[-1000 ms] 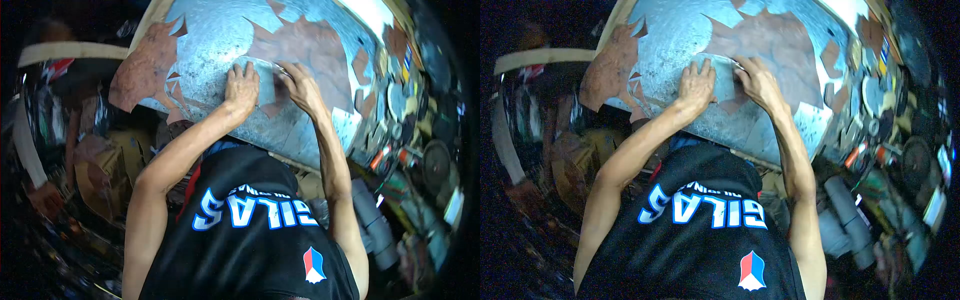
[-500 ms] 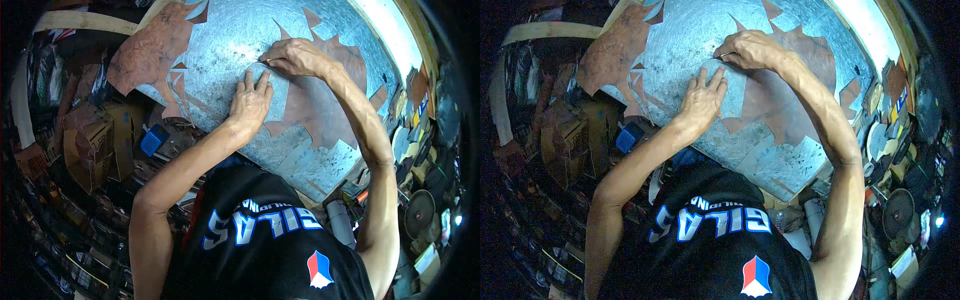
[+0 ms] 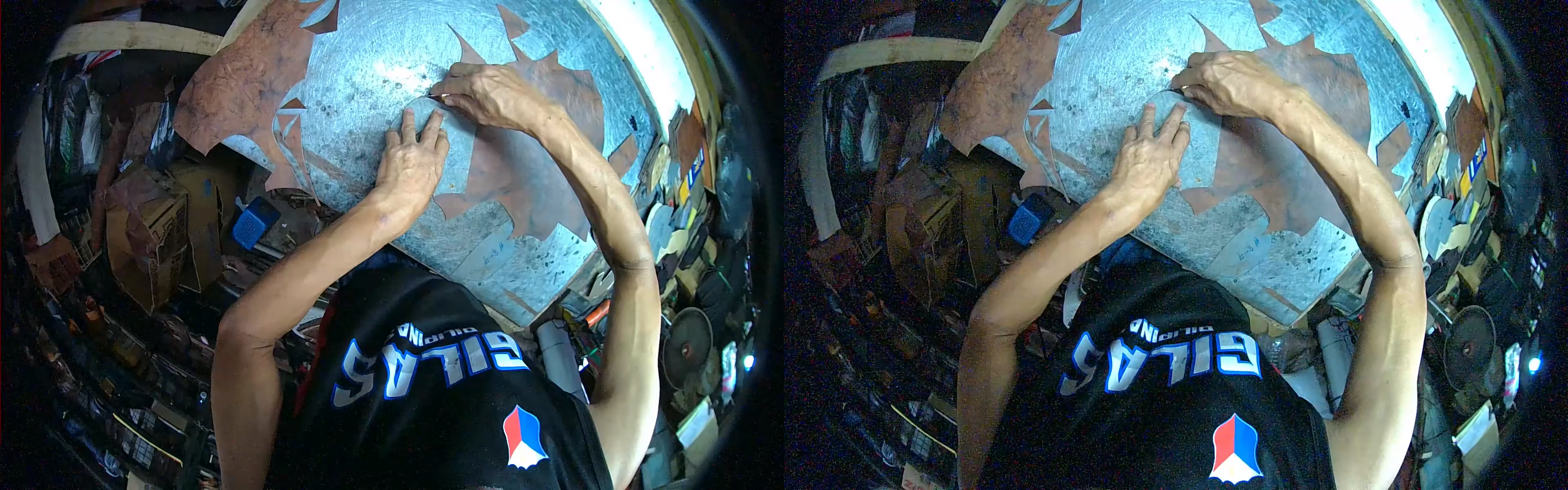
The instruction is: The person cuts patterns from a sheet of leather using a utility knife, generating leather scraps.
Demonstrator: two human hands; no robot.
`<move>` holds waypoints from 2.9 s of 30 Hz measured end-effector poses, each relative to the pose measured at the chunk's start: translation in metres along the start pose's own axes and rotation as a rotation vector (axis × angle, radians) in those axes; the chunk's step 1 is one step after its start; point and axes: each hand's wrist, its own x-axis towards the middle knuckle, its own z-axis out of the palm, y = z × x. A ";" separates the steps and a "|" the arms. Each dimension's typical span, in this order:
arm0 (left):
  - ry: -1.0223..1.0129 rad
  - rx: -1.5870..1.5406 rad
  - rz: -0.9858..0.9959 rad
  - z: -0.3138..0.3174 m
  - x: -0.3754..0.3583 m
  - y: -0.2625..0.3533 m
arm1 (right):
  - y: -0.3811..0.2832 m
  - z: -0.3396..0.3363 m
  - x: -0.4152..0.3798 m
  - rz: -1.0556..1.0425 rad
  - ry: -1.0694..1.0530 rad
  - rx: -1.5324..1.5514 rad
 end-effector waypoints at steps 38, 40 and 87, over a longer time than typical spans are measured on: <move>-0.070 -0.001 -0.015 -0.009 0.003 0.002 | -0.035 0.037 -0.101 0.479 0.211 0.111; -0.074 -0.005 -0.011 -0.010 0.003 0.002 | -0.035 0.036 -0.102 0.480 0.209 0.107; -0.161 0.192 0.148 -0.014 0.017 0.005 | -0.192 0.100 -0.111 1.052 0.511 0.384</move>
